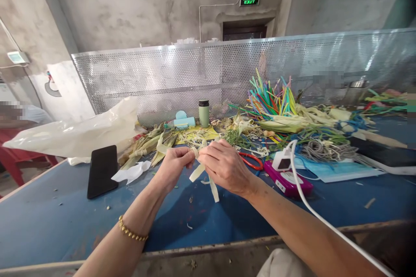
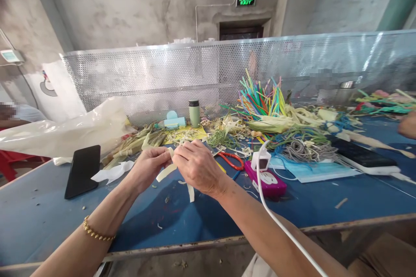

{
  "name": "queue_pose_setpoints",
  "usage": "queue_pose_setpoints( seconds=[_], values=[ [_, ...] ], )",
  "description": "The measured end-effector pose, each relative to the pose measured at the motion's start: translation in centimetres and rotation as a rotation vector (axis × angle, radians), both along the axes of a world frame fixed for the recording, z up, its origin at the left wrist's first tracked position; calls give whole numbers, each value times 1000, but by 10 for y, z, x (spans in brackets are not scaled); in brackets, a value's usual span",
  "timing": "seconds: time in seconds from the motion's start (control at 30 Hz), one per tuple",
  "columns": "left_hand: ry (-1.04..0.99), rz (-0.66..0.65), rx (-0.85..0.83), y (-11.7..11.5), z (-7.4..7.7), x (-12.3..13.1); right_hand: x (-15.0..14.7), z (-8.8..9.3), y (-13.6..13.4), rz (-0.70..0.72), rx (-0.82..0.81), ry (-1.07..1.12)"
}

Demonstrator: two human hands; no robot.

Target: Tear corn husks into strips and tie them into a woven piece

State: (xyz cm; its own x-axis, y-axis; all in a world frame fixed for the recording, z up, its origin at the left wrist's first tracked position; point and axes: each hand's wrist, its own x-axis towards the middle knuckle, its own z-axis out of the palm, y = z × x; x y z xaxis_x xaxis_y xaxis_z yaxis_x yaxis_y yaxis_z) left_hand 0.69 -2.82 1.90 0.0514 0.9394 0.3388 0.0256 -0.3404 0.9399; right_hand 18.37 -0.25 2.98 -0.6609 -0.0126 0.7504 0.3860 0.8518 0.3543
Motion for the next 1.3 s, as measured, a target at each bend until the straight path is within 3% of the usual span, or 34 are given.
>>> queue_pose_setpoints(
  seconds=[0.17,0.43,0.97,1.17,1.3],
  values=[
    [-145,-76,-90,1,1,-2,-1,-2,2,32,-43,4],
    [-75,-113,-70,-3,2,-1,-4,-7,7,-1,-126,81],
    [57,37,45,3,-3,-2,-4,-7,8,32,-141,89],
    [40,169,68,3,1,-2,0,-6,14,37,-341,224],
    [75,182,120,5,-1,-2,1,-5,17,60,-473,314]
  ],
)
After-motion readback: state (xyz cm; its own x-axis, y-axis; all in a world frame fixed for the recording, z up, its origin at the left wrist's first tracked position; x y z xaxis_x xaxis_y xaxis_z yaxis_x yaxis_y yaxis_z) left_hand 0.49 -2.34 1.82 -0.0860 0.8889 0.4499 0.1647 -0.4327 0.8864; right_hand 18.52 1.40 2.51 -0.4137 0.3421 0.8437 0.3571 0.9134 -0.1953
